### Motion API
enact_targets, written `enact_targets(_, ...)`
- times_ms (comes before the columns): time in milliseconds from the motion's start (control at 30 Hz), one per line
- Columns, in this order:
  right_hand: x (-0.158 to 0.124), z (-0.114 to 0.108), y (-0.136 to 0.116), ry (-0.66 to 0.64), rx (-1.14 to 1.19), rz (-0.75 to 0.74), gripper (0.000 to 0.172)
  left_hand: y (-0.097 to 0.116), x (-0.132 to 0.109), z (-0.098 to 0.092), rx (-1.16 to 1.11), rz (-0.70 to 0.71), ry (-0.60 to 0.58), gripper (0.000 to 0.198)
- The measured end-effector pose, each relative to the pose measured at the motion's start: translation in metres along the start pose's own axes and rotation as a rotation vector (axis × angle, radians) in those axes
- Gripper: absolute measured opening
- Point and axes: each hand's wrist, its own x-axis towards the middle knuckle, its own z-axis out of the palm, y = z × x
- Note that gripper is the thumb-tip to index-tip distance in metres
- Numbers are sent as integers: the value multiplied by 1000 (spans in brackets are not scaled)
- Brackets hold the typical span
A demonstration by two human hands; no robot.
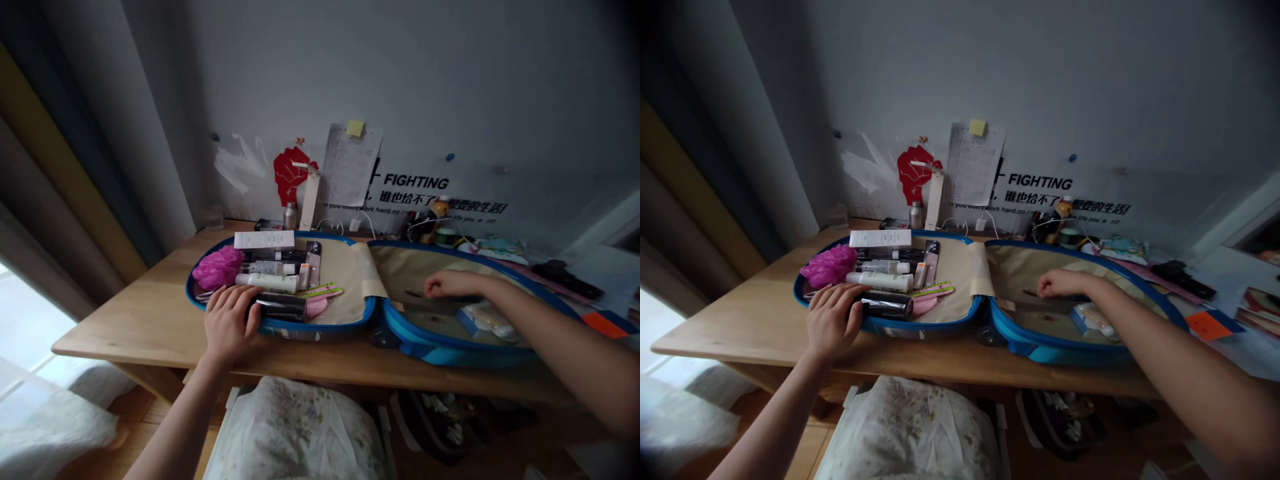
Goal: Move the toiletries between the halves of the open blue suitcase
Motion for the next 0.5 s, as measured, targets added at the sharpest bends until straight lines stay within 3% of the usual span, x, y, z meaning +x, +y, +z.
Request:
enact_targets(67,-9,6,-2,-108,-49,1,17,0,0,0,1,7,2,32)
enact_targets(133,-18,13,-3,-136,-121,9,17,0,1,1,3,12,6,32)
enact_targets(333,-30,33,-10,-131,-310,8,17,0,0,1,4,0,2,32)
enact_targets(500,-25,28,-10,-116,-353,-16,14,0,-1,0,9,-7,-1,32)
